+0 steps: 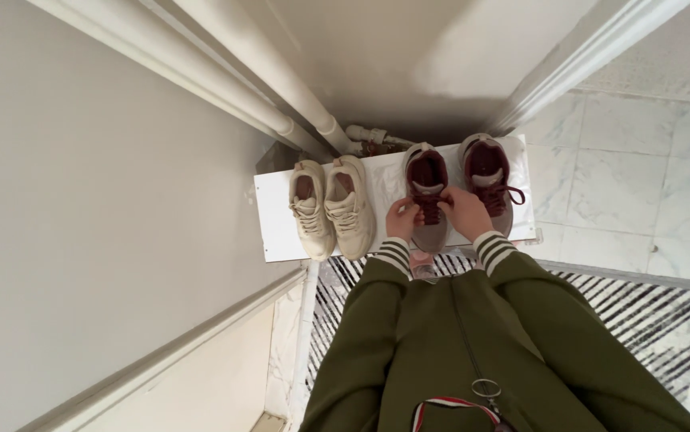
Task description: Untying and adjusting the laces on multiple pairs of shoes.
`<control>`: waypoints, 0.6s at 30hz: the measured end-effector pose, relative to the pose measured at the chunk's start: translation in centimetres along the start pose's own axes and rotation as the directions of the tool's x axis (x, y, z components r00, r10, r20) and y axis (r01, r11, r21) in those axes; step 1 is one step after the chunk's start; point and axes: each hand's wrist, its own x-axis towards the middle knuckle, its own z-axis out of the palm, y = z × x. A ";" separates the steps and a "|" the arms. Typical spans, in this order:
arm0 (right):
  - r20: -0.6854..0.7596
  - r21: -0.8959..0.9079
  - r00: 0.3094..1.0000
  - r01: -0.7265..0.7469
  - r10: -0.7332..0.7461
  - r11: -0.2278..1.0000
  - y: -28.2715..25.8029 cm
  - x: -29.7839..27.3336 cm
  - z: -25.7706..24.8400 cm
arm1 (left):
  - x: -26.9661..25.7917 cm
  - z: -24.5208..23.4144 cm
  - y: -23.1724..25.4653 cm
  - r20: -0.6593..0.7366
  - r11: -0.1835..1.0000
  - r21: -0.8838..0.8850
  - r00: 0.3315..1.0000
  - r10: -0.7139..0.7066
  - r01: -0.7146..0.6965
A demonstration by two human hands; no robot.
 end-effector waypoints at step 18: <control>0.049 0.454 0.949 -0.298 0.310 0.840 4.3 -2.0 -0.7 | 1.0 -2.1 -2.3 -0.037 0.980 -0.021 0.979 -0.199 0.198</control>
